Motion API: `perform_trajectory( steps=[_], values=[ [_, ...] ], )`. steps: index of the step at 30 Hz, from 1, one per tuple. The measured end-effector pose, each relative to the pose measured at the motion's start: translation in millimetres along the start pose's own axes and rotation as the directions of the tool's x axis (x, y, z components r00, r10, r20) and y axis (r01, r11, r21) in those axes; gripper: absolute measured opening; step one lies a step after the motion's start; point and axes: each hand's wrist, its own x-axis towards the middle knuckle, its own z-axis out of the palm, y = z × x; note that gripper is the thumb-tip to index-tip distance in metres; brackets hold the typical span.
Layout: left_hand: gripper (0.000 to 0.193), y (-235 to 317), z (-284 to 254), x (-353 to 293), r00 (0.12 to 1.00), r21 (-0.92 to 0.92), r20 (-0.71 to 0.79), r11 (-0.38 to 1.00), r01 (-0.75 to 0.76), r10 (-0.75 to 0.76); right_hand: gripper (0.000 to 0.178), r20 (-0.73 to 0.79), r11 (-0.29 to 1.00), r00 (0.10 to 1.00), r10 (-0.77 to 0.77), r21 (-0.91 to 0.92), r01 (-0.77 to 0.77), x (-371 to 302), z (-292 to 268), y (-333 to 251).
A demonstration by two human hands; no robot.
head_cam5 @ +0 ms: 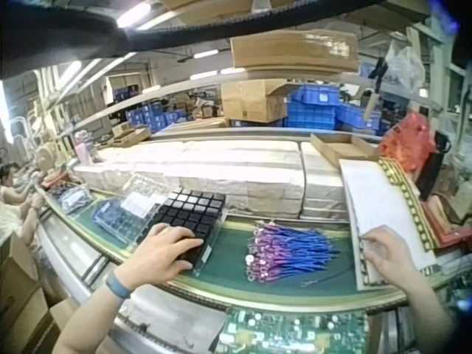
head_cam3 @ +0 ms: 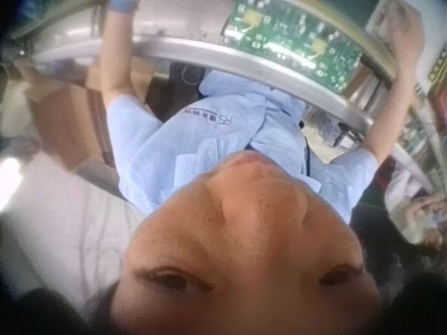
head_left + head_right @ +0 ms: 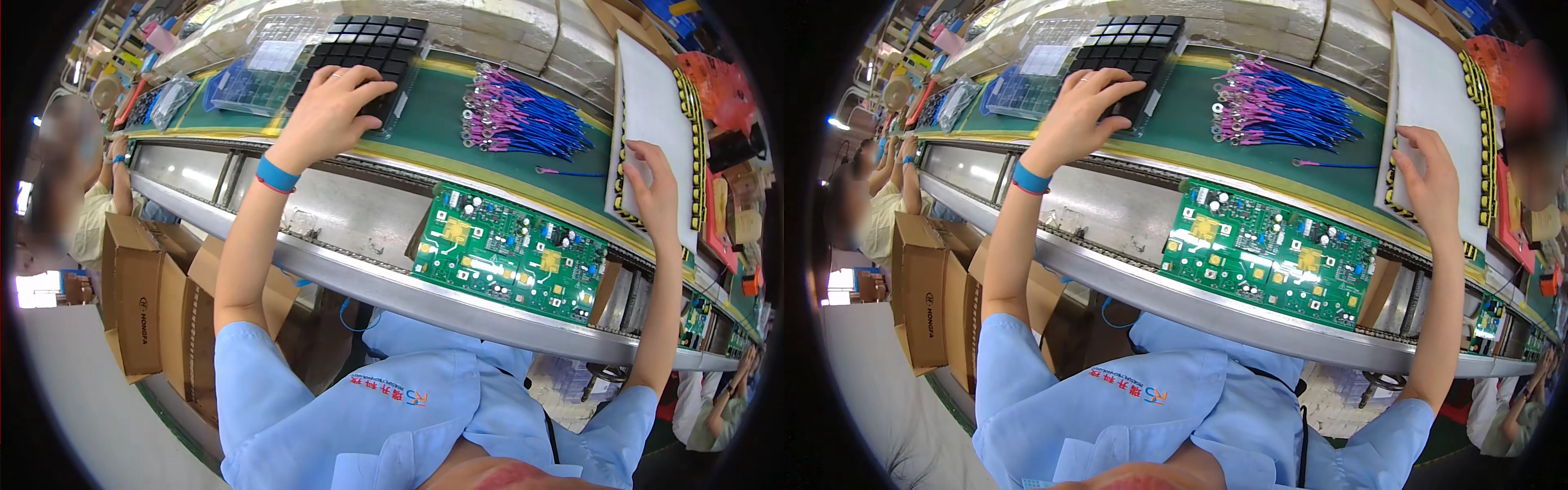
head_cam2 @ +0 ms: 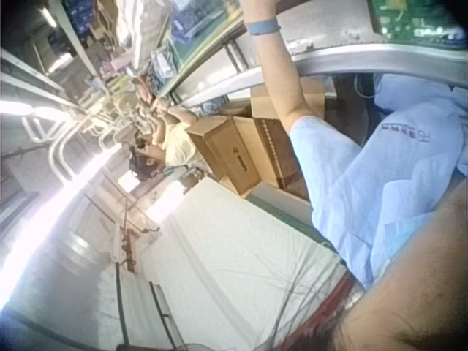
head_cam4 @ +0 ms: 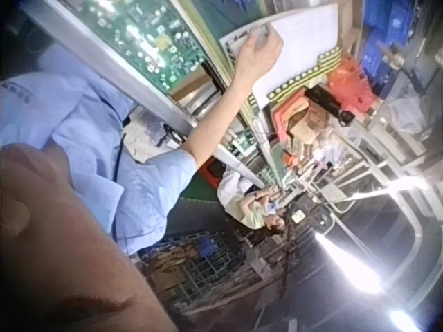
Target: Assembling electronic components onto a printed circuit board at an assembly line station.
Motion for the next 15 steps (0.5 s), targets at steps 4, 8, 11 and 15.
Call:
perform_trajectory(
  steps=[4,8,11,15],
  values=[
    [0.049,-1,5,1,0.999,-0.075,-0.014,0.996,0.039,-0.041,0.028,-0.003,0.996,0.996,-0.084,0.022,0.084,-1,4,1],
    [0.051,-2,8,0,0.999,-0.132,-0.013,0.99,0.044,-0.046,0.027,0.019,0.996,1.0,0.023,0.088,-0.025,2,5,-33],
    [0.049,-16,5,-15,0.995,-0.185,-0.043,0.98,0.077,-0.087,0.027,0.014,0.962,0.969,-0.248,0.122,0.245,22,26,-85],
    [0.051,-31,0,-34,0.996,-0.062,0.059,0.995,0.074,-0.071,0.03,0.062,0.859,0.862,-0.502,0.149,0.49,54,76,-145]
  ],
)
